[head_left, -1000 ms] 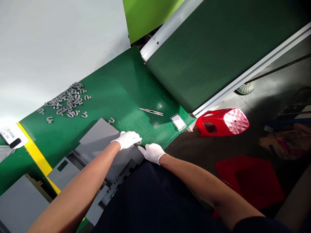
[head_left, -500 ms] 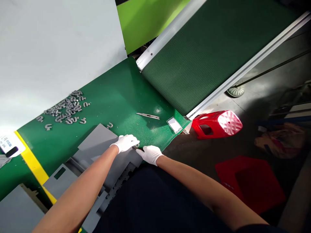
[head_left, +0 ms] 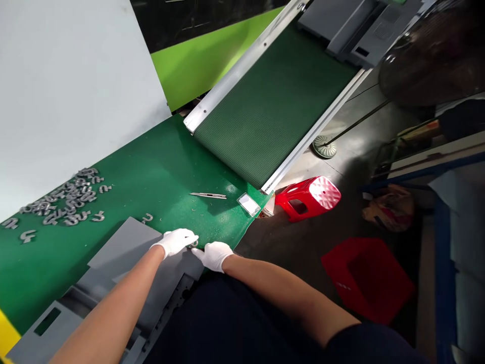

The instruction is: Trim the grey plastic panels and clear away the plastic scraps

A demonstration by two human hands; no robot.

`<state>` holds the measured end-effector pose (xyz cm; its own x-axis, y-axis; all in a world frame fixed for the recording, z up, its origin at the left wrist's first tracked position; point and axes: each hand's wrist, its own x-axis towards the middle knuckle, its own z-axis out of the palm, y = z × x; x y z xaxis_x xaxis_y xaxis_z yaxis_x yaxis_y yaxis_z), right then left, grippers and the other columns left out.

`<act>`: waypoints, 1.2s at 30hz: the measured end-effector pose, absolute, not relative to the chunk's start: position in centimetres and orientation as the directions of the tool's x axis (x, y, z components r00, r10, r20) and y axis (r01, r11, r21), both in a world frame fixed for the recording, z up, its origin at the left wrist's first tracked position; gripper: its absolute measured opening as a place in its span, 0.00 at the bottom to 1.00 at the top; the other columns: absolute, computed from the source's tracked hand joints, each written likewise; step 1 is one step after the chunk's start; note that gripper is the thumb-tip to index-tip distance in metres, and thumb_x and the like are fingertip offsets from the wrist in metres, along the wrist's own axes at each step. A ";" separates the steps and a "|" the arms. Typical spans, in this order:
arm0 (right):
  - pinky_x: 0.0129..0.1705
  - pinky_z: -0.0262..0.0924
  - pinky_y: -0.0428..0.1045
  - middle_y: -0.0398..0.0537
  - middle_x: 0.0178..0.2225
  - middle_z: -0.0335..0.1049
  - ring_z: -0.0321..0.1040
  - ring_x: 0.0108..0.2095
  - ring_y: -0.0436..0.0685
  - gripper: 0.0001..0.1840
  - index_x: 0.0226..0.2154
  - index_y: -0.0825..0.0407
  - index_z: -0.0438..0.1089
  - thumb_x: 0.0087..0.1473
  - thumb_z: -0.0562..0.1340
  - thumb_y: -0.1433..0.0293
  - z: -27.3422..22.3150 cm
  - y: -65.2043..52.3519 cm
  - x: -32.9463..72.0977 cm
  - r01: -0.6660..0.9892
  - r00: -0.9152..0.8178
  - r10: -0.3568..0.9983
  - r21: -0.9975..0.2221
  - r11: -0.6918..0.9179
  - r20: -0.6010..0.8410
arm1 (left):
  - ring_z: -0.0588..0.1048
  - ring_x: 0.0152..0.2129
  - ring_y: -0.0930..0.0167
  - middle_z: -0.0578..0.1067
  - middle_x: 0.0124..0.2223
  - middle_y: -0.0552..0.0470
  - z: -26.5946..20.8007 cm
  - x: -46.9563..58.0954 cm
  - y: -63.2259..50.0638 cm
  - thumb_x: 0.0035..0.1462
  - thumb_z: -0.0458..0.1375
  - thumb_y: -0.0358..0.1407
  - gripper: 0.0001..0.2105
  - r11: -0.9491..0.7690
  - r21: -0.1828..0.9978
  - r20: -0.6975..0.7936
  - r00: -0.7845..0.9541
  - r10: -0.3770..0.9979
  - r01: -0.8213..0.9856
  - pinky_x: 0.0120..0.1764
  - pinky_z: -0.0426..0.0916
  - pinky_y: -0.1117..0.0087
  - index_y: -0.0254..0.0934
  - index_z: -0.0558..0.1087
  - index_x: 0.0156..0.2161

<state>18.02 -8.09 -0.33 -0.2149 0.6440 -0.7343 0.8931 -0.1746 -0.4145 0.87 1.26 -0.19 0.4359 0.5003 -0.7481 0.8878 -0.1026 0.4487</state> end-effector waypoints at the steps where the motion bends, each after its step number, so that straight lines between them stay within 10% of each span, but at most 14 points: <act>1: 0.50 0.69 0.60 0.68 0.44 0.79 0.77 0.49 0.71 0.49 0.46 0.58 0.79 0.64 0.41 0.37 -0.5 -8.1 18.1 0.892 -0.217 0.654 -0.420 -0.169 -0.725 | 0.78 0.44 0.59 0.83 0.44 0.49 -0.3 1.0 1.3 0.62 0.49 0.53 0.21 -0.094 0.450 -0.751 0.433 0.499 0.888 0.51 0.64 0.56 0.45 0.79 0.35; 8: 0.50 0.69 0.58 0.65 0.44 0.80 0.77 0.49 0.69 0.46 0.44 0.55 0.80 0.64 0.43 0.37 -1.1 -8.9 18.5 0.890 -0.164 0.670 -0.401 -0.215 -0.724 | 0.78 0.39 0.60 0.82 0.39 0.47 -0.4 1.2 1.1 0.58 0.54 0.53 0.19 0.048 0.548 -0.664 0.399 0.632 0.835 0.49 0.69 0.58 0.42 0.78 0.30; 17: 0.50 0.67 0.56 0.62 0.44 0.80 0.77 0.50 0.67 0.45 0.43 0.55 0.78 0.68 0.36 0.42 -1.6 -5.8 18.2 0.853 -0.127 0.664 -0.423 -0.306 -0.736 | 0.77 0.31 0.67 0.80 0.43 0.41 1.5 -8.1 5.8 0.61 0.42 0.40 0.22 0.305 0.582 -0.467 0.002 0.885 0.754 0.36 0.74 0.62 0.36 0.71 0.53; 21: 0.50 0.67 0.57 0.63 0.45 0.80 0.77 0.50 0.68 0.47 0.44 0.54 0.79 0.66 0.38 0.39 -1.0 -3.0 14.8 0.841 -0.190 0.648 -0.463 -0.280 -0.737 | 0.77 0.37 0.63 0.79 0.47 0.41 2.2 -11.0 8.5 0.60 0.47 0.46 0.25 0.274 0.450 -0.484 -0.027 0.875 0.850 0.42 0.73 0.62 0.35 0.74 0.54; 26: 0.52 0.67 0.59 0.67 0.45 0.79 0.76 0.51 0.70 0.45 0.45 0.56 0.79 0.65 0.42 0.39 -0.9 0.7 9.5 0.843 -0.245 0.612 -0.477 -0.249 -0.752 | 0.77 0.38 0.59 0.82 0.39 0.47 2.3 -11.7 10.8 0.55 0.56 0.57 0.22 0.122 0.343 -0.668 0.151 0.729 0.931 0.46 0.69 0.62 0.43 0.83 0.32; 36: 0.49 0.69 0.58 0.65 0.42 0.80 0.78 0.47 0.70 0.46 0.43 0.56 0.80 0.64 0.41 0.39 -2.4 3.3 4.9 0.857 -0.253 0.598 -0.463 -0.226 -0.761 | 0.77 0.44 0.61 0.81 0.50 0.47 0.5 -13.5 13.2 0.60 0.49 0.60 0.28 -0.057 0.336 -0.775 0.311 0.551 0.940 0.47 0.68 0.66 0.45 0.85 0.38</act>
